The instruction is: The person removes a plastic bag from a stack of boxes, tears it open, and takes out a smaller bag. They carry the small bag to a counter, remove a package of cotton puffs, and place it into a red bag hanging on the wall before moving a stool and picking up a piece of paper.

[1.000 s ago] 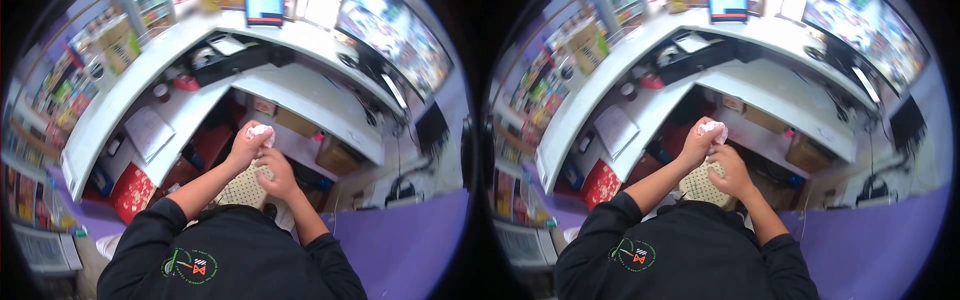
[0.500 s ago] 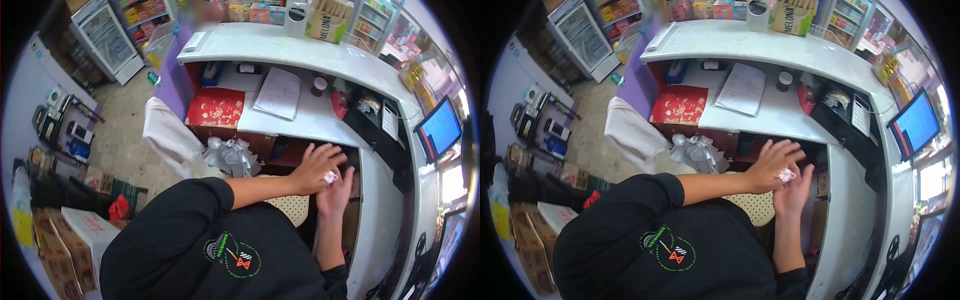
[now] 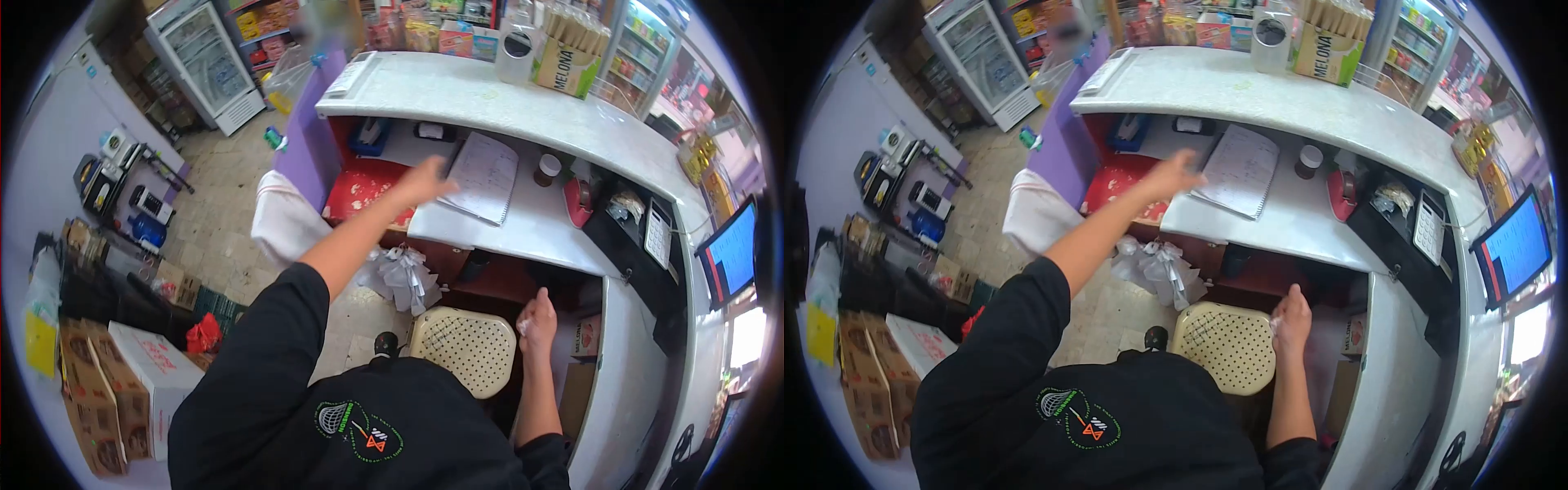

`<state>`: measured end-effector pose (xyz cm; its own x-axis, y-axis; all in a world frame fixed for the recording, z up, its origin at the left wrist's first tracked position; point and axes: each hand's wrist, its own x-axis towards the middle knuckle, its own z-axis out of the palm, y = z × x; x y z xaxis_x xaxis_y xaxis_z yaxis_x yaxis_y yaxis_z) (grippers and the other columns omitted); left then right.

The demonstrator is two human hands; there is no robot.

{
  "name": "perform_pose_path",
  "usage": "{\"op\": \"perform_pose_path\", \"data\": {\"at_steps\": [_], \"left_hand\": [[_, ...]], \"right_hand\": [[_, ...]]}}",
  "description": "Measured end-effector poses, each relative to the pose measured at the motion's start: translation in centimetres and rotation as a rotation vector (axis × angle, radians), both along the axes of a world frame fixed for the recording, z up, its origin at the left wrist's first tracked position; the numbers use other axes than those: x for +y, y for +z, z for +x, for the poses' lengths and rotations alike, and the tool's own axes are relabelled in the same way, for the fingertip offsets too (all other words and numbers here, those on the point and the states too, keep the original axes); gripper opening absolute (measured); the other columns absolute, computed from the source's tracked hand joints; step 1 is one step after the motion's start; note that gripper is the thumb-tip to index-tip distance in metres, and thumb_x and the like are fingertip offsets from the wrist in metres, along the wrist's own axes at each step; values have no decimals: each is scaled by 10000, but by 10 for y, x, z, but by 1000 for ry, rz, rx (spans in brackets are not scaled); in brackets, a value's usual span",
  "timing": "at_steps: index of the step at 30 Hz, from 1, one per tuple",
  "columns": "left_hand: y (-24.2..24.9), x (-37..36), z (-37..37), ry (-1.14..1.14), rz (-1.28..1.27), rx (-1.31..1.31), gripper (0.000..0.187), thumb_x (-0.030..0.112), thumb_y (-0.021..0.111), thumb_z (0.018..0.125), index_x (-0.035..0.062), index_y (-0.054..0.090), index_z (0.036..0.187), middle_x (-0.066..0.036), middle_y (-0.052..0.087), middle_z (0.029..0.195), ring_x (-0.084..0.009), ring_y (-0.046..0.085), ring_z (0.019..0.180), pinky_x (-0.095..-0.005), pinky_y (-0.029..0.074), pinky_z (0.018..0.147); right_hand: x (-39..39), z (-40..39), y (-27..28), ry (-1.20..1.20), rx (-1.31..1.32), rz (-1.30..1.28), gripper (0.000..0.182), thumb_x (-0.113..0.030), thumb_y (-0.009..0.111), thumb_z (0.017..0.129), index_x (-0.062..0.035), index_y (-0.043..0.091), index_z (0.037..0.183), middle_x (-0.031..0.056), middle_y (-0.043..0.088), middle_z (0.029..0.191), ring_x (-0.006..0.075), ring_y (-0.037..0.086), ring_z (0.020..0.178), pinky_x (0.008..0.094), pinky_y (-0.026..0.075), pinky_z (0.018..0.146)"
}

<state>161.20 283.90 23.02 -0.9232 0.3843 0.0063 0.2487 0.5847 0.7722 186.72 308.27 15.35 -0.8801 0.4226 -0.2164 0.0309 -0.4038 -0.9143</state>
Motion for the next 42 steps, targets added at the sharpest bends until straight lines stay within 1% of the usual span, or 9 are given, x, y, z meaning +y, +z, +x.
{"op": "perform_pose_path", "data": {"at_steps": [7,17,19,21,22,27,30,36,42], "left_hand": [[-69,24,-191,251,-181,709,489,430,478,874,73,564,1197,-159,517,1285,-337,464,1198,-421,330,1016],[-75,40,-179,299,-63,496,445,414,496,880,77,590,1155,-175,592,1157,-354,517,1119,-439,372,963],[-77,34,-175,236,35,826,393,349,558,857,58,606,1117,-191,612,1096,-365,570,1011,-447,447,850],[-73,38,-132,274,-80,697,272,249,560,835,19,646,951,-196,636,945,-369,578,934,-447,442,782],[-7,42,-48,200,369,336,241,228,545,844,14,641,903,-218,621,864,-362,580,880,-432,448,755],[-23,46,121,-678,397,206,570,202,597,765,52,464,1298,-153,479,1308,-327,454,1202,-422,327,1027],[-36,41,195,-523,319,695,705,216,655,677,86,450,1339,-81,423,1396,-258,391,1292,-465,301,1037],[-26,-9,209,-143,-221,918,568,295,576,776,112,489,1307,-49,398,1424,-291,283,1354,-621,152,1042],[9,-61,222,-91,-376,806,589,300,577,796,83,444,1327,-90,307,1466,-336,179,1383,-663,82,1036]], "right_hand": [[-2,87,-23,-298,-215,44,355,-378,519,939,-133,421,701,-30,371,508,71,343,391,234,272,358],[-29,99,-6,-438,-228,6,283,-293,576,920,-141,441,723,-52,410,557,37,382,440,193,298,405],[-35,81,8,-438,-235,1,282,-296,577,919,-125,461,727,-43,428,571,38,376,457,202,275,417],[-38,59,28,-381,-153,-123,246,-312,551,928,-102,525,801,-22,481,641,58,430,481,201,325,437],[-34,49,30,-356,-157,-123,246,-312,551,928,-102,525,801,-22,481,641,58,430,481,201,325,437],[-39,-18,38,-40,138,-504,379,-417,493,928,-54,585,983,63,611,912,118,566,716,261,469,612],[-72,-41,48,354,246,-616,515,-485,416,934,-44,525,1175,152,560,1177,252,553,1068,388,450,936],[-130,-44,51,543,86,-513,551,-456,482,923,-38,410,1274,172,513,1237,317,532,1112,416,440,963],[-174,-50,72,627,167,-314,353,-321,595,904,-27,556,1096,53,599,997,145,582,912,277,475,833]]}}
